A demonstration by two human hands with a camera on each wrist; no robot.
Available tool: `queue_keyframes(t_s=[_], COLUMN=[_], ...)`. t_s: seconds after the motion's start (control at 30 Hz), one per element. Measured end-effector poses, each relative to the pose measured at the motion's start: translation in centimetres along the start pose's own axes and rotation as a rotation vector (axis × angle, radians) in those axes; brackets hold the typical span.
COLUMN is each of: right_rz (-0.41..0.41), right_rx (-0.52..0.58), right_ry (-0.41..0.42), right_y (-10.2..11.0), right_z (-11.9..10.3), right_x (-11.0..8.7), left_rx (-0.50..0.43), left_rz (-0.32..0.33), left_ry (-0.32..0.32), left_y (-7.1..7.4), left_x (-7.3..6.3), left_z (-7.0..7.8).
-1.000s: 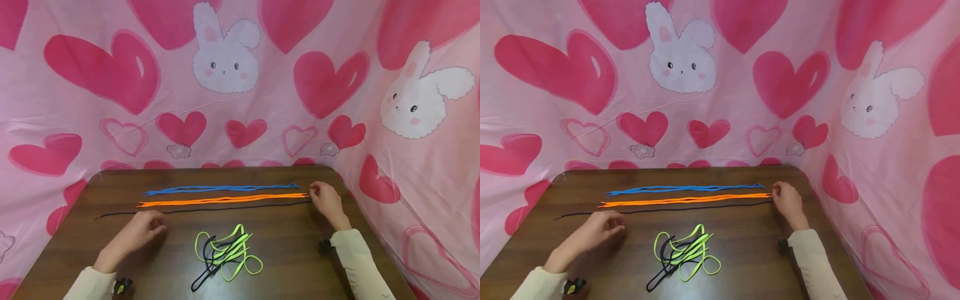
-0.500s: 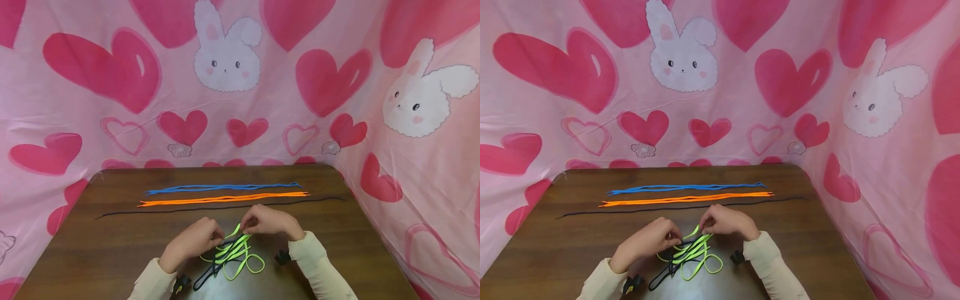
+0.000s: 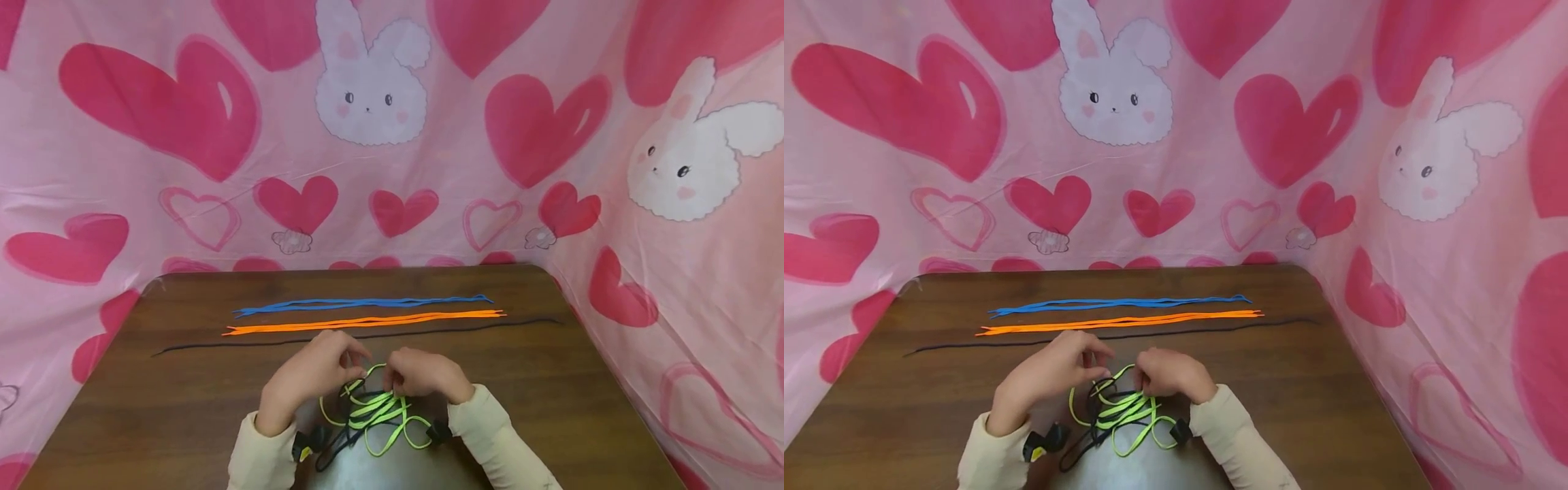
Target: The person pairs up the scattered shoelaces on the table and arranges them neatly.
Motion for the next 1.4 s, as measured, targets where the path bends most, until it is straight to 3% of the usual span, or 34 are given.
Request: queue_keyframes(t_s=[0.1, 0.23, 0.43, 0.57, 0.9, 1.1, 1.23, 1.4], right_rz=[-0.004, 0.069, 0.158, 0.234, 0.533, 0.607, 0.633, 0.677], right_rx=[-0.035, -0.104, -0.201, -0.209, -0.153, -0.106, -0.067, -0.104], right_ry=[-0.008, 0.002, 0.113, 0.187, 0.335, 0.458, 0.474, 0.473], right_y=[0.0, 0.2, 0.3, 0.6, 1.1, 1.4, 1.4, 1.4], right_z=[-1.1, -3.1, -5.5, -6.4, -6.8, -6.6, -6.5, -6.4], right_x=[-1.3, -3.5, -5.7, -6.6, -8.3, -8.8, -9.1, -9.5], left_rx=[0.006, 0.015, 0.043, 0.043, 0.003, 0.05, 0.011, -0.012], left_rz=[0.024, 0.033, 0.054, 0.076, -0.05, -0.019, 0.012, 0.056], left_ry=[0.033, 0.053, 0.002, -0.017, -0.198, -0.35, -0.379, -0.385], left_y=[0.4, 0.5, 0.7, 0.9, 0.4, 0.8, 1.0, 1.3], left_x=[-0.3, -0.7, -1.8, -2.5, -2.0, -2.1, -2.5, -3.3], left_z=[0.4, 0.6, 1.0, 1.4, 2.6, 2.8, 2.8, 2.8])
Point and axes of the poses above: each hand's wrist, its own x-axis towards the middle knuckle, its own y-axis out of the back of the hand, z = x × y, the point moved 1 cm from there along x, towards the middle knuckle, and after that the axes turned 13 degrees about -z, right-handed, at the moved point
